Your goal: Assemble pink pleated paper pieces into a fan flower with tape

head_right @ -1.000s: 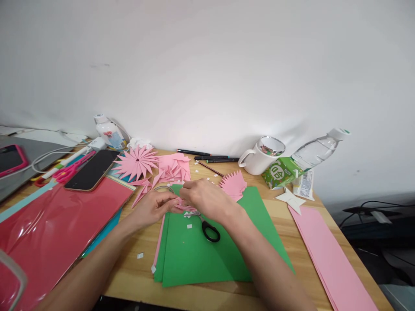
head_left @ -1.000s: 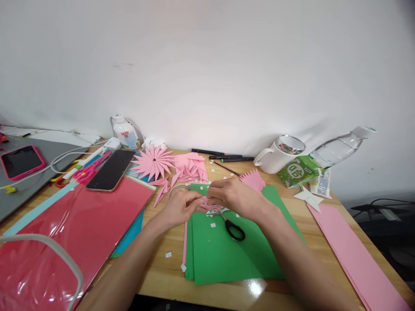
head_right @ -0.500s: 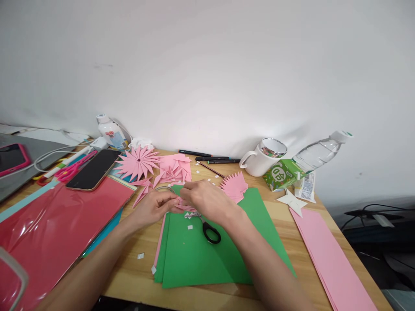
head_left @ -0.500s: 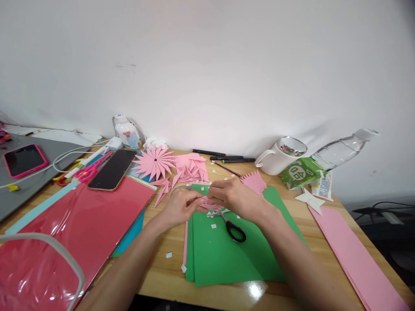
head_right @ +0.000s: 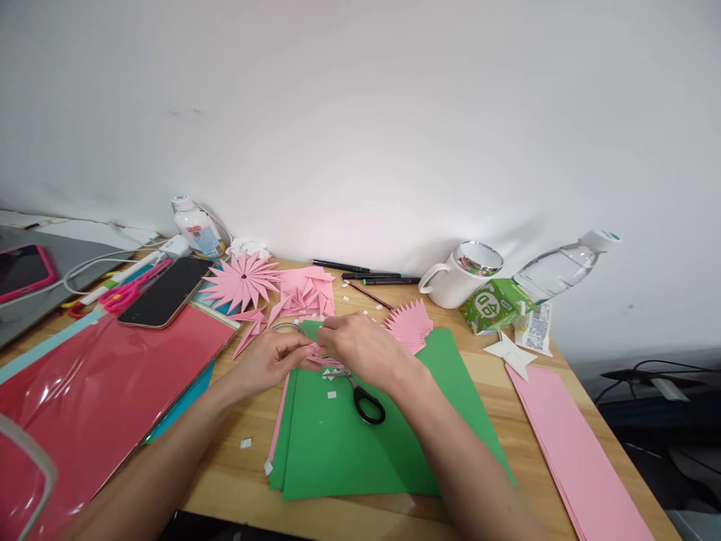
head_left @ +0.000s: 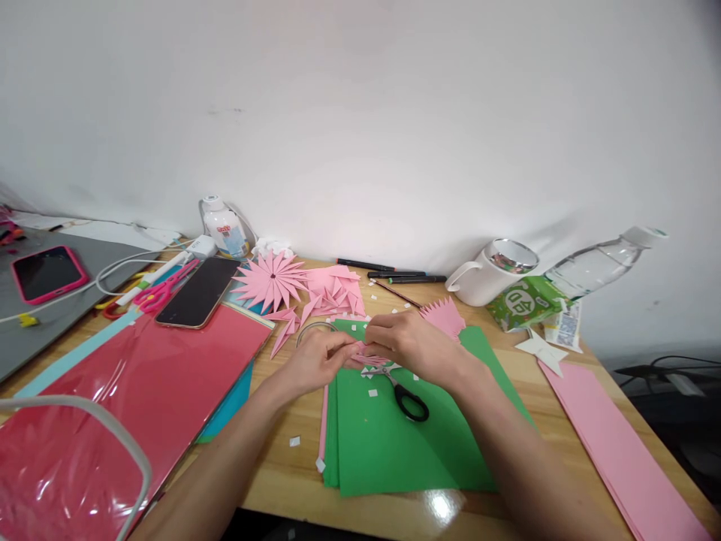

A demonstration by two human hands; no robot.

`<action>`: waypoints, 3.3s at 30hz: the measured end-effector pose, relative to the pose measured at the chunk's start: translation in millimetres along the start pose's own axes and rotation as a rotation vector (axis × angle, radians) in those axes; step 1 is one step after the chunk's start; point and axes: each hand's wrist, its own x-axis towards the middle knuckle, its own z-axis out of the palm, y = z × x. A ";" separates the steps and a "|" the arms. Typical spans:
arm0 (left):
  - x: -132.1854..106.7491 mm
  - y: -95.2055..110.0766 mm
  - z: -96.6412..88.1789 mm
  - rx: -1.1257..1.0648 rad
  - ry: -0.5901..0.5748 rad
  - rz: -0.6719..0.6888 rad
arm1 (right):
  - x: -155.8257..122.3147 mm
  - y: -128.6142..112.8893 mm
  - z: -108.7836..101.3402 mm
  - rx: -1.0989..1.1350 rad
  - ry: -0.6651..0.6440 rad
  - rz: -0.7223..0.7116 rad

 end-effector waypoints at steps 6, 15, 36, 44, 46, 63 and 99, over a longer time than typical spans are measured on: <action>-1.3 -0.8 0.7 -0.004 -0.007 -0.006 | 2.1 4.5 0.5 0.167 0.034 0.032; -0.7 -1.4 1.5 -0.015 -0.016 -0.004 | 5.0 1.8 5.3 0.359 0.033 0.315; -0.5 -2.1 4.7 -0.415 0.509 -0.223 | 15.6 -2.4 30.5 0.321 0.753 0.325; -2.1 8.0 4.4 -0.351 0.420 -0.117 | 20.0 3.3 39.4 0.789 0.595 0.347; -2.6 8.9 4.1 -0.301 0.429 -0.093 | 18.9 3.7 37.7 0.782 0.618 0.323; -1.1 8.7 3.6 -0.483 0.315 -0.159 | 21.5 6.8 39.9 0.889 0.488 0.407; -2.4 7.6 6.9 -0.466 0.372 -0.161 | 11.5 3.0 18.6 0.082 0.542 -0.041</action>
